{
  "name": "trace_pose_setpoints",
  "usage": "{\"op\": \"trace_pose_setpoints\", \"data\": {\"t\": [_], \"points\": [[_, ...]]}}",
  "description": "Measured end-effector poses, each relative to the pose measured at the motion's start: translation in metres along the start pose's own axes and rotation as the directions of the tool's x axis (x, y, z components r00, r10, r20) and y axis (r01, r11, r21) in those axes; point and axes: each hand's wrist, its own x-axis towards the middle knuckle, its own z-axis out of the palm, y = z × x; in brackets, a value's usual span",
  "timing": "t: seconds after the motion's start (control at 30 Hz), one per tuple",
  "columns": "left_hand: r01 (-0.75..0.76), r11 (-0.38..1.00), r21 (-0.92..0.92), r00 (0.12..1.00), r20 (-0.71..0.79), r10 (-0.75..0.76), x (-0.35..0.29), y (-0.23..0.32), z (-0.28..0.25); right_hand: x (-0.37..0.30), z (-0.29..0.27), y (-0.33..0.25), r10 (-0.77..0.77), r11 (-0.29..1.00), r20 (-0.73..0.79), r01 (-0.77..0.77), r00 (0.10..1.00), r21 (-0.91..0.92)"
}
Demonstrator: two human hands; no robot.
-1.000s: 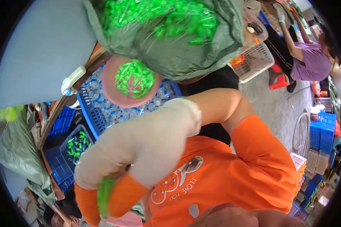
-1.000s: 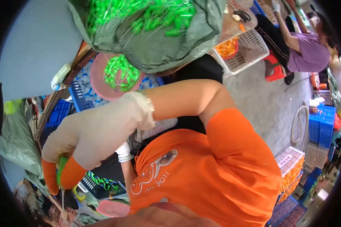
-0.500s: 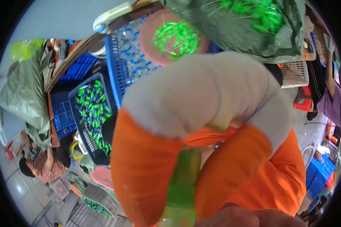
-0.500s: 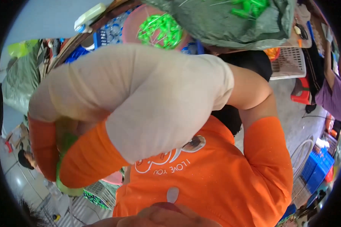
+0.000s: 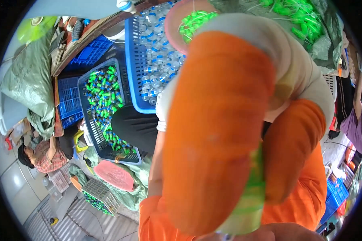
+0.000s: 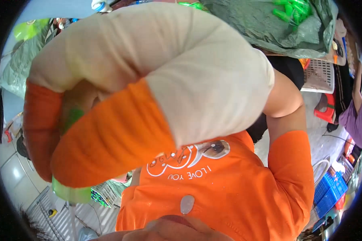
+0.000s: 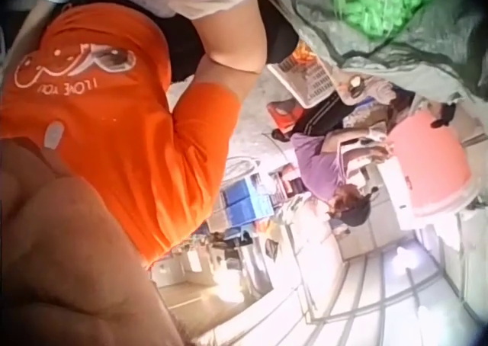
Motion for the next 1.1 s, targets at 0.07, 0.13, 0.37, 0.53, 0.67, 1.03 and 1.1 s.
{"op": "trace_pose_setpoints", "data": {"t": [0.07,0.13,0.37,0.53,0.67,1.03,1.1], "points": [[-0.003,1.0,-0.03,1.0,0.005,0.003,0.01,0.008,-0.008,0.002,-0.002,-0.001,-0.005,1.0,0.008,0.005,1.0,0.0],[-0.002,0.999,-0.05,1.0,0.006,0.002,0.022,0.031,-0.03,-0.001,-0.005,0.004,-0.003,1.0,0.007,0.003,1.0,-0.002],[0.425,0.67,-0.609,0.688,0.698,0.198,0.05,0.104,-0.069,-0.028,0.002,-0.007,0.009,0.999,-0.127,-0.016,0.992,-0.052],[0.23,0.804,-0.548,0.85,0.515,0.108,0.046,0.091,-0.062,-0.03,0.0,-0.003,-0.008,0.998,-0.139,0.001,0.99,-0.057],[0.108,0.905,-0.412,0.946,0.322,0.034,0.035,0.067,-0.051,-0.025,-0.004,0.004,-0.021,0.999,-0.108,0.018,0.994,-0.035],[0.16,0.94,-0.301,0.987,0.032,-0.157,-0.002,-0.039,-0.027,-0.02,-0.008,0.014,-0.046,0.999,-0.094,0.045,0.995,-0.014],[0.285,0.85,-0.443,0.959,0.121,-0.258,-0.005,-0.049,-0.034,-0.026,-0.009,0.012,-0.046,0.999,-0.129,0.042,0.991,-0.027]]}}
